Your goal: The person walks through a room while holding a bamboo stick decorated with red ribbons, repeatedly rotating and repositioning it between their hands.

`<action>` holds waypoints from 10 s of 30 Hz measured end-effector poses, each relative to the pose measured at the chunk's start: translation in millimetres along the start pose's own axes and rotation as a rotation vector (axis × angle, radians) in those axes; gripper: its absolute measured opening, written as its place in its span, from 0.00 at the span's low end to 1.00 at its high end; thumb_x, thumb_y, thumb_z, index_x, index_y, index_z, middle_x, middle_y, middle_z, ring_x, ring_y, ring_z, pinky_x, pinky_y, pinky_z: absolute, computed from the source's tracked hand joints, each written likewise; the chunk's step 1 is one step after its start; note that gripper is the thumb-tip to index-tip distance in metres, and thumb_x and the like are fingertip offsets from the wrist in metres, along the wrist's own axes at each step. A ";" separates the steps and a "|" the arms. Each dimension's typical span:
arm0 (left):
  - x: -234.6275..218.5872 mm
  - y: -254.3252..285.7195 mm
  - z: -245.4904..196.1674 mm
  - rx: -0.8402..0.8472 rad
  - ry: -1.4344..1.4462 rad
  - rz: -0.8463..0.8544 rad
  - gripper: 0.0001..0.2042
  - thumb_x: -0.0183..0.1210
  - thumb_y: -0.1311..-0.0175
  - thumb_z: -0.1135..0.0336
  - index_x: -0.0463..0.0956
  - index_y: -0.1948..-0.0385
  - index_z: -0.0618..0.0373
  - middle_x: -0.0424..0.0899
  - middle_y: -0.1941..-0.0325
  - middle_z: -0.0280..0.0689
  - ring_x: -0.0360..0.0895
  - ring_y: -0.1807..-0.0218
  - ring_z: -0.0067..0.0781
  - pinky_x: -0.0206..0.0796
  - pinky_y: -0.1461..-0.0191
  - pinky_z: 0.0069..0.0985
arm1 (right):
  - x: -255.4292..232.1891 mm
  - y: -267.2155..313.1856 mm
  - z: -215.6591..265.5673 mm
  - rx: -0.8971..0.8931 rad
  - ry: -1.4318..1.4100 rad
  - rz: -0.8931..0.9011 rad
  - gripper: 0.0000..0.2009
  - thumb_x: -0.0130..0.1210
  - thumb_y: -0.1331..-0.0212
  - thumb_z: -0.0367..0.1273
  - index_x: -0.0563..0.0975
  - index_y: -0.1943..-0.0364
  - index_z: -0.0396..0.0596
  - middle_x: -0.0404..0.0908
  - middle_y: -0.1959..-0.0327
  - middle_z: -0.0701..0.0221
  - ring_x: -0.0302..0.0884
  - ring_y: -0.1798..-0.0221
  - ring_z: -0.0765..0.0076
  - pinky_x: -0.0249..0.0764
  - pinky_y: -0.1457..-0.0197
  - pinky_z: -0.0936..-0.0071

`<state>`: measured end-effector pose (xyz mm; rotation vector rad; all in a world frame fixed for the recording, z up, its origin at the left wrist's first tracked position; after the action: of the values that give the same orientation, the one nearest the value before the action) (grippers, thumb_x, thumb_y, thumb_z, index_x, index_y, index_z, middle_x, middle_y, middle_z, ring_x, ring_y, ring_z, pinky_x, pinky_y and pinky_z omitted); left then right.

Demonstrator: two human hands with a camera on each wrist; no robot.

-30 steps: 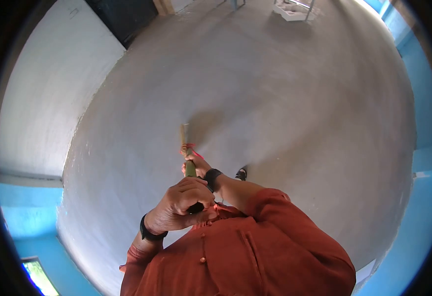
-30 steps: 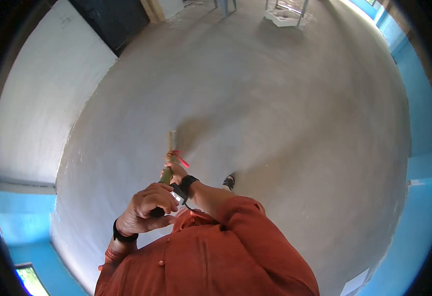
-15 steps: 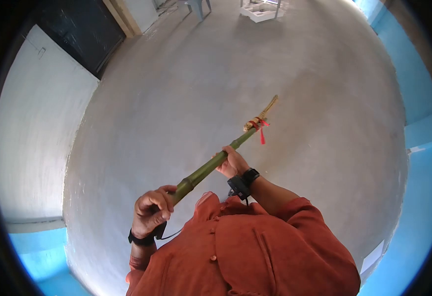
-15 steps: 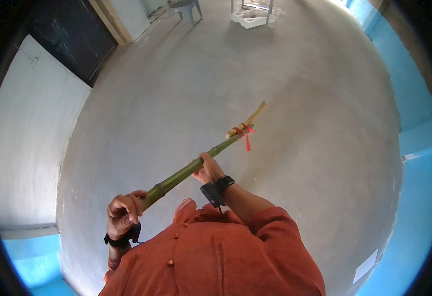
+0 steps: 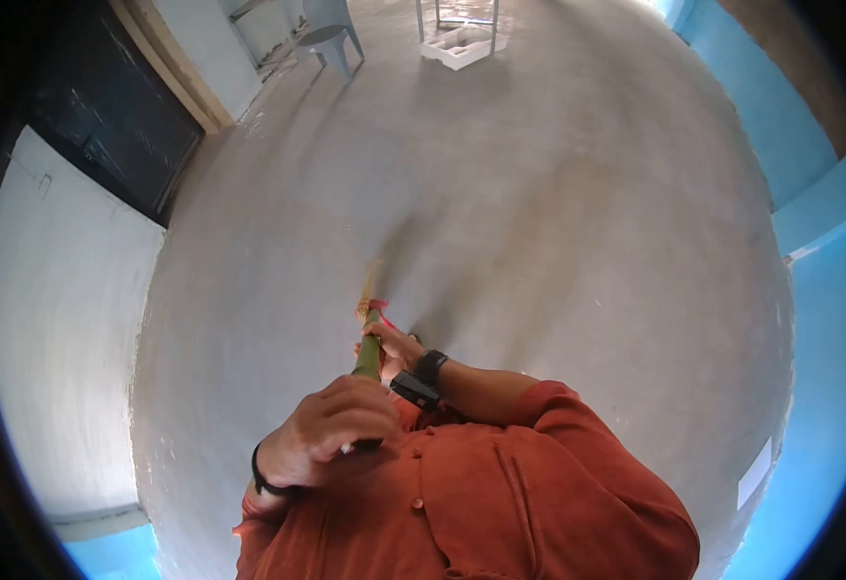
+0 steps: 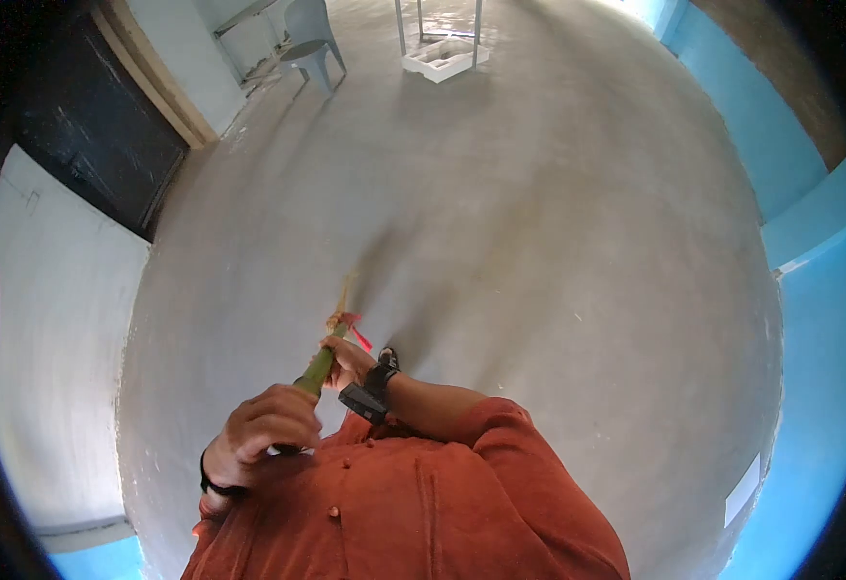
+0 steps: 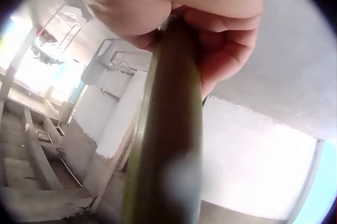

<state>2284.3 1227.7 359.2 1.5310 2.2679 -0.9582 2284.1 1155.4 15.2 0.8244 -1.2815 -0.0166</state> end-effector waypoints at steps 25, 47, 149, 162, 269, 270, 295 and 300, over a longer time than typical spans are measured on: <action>-138.0 -135.7 168.6 0.110 0.237 0.016 0.11 0.61 0.57 0.81 0.73 0.73 0.53 0.77 0.72 0.31 0.76 0.65 0.29 0.63 0.45 0.38 | 50.9 -59.5 251.9 -0.392 -0.184 -0.060 0.07 0.48 0.45 0.36 0.67 0.71 0.50 0.72 0.75 0.69 0.72 0.71 0.67 0.70 0.67 0.70; -87.1 -356.5 293.4 0.125 0.531 0.300 0.14 0.55 0.62 0.86 0.70 0.72 0.56 0.76 0.71 0.35 0.75 0.61 0.34 0.58 0.40 0.43 | -71.9 68.0 477.0 -0.912 -0.499 -0.367 0.09 0.49 0.45 0.40 0.70 0.74 0.51 0.72 0.80 0.73 0.72 0.77 0.70 0.69 0.77 0.71; -30.1 -484.7 361.0 0.527 0.132 0.655 0.09 0.55 0.51 0.69 0.75 0.67 0.60 0.74 0.80 0.36 0.69 0.81 0.32 0.60 0.76 0.27 | -103.7 118.3 433.4 -1.467 -1.107 -0.348 0.09 0.49 0.44 0.37 0.68 0.70 0.47 0.72 0.74 0.66 0.73 0.69 0.63 0.74 0.64 0.64; 111.4 -431.6 362.9 0.165 0.279 1.208 0.06 0.53 0.46 0.68 0.74 0.70 0.60 0.71 0.81 0.29 0.64 0.78 0.14 0.58 0.74 0.16 | -112.9 18.6 280.4 -1.275 -1.461 -0.100 0.14 0.41 0.45 0.31 0.67 0.57 0.40 0.71 0.63 0.61 0.72 0.63 0.64 0.72 0.67 0.74; 288.0 -474.2 279.3 0.124 0.264 1.359 0.11 0.48 0.40 0.63 0.68 0.58 0.56 0.73 0.80 0.33 0.69 0.79 0.20 0.62 0.74 0.20 | -310.3 276.6 259.0 -1.592 -1.365 -0.703 0.11 0.53 0.47 0.40 0.68 0.74 0.50 0.68 0.81 0.70 0.66 0.82 0.70 0.61 0.83 0.76; 303.8 -456.2 269.2 0.111 0.277 1.477 0.12 0.47 0.39 0.63 0.68 0.57 0.55 0.72 0.82 0.32 0.68 0.81 0.19 0.62 0.75 0.19 | -315.2 281.8 233.8 -1.516 -1.438 -0.756 0.11 0.53 0.48 0.40 0.67 0.73 0.50 0.68 0.81 0.70 0.66 0.83 0.70 0.60 0.83 0.76; 222.9 -532.5 187.0 -0.065 -0.086 0.369 0.08 0.50 0.47 0.70 0.75 0.66 0.59 0.76 0.74 0.36 0.71 0.76 0.28 0.63 0.71 0.22 | -280.0 345.8 449.2 -1.063 -0.616 -0.031 0.10 0.45 0.42 0.40 0.70 0.69 0.49 0.75 0.74 0.67 0.72 0.73 0.68 0.65 0.78 0.78; 224.3 -512.2 92.9 0.676 -0.188 0.431 0.10 0.55 0.54 0.64 0.74 0.73 0.59 0.73 0.83 0.35 0.69 0.83 0.36 0.64 0.75 0.27 | -250.5 371.2 487.6 -1.139 -0.664 -0.081 0.09 0.45 0.41 0.39 0.69 0.73 0.53 0.74 0.76 0.73 0.70 0.72 0.73 0.63 0.76 0.80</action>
<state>1717.8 1213.0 365.8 1.9542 1.4460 -1.7322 1633.2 1275.2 33.0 -0.1594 -1.5448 -1.0606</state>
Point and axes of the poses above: each hand's wrist, its own y-axis away from the middle knuckle, its own x-axis out of the palm, z = x × y, the point moved 8 cm from there along -y, towards the middle knuckle
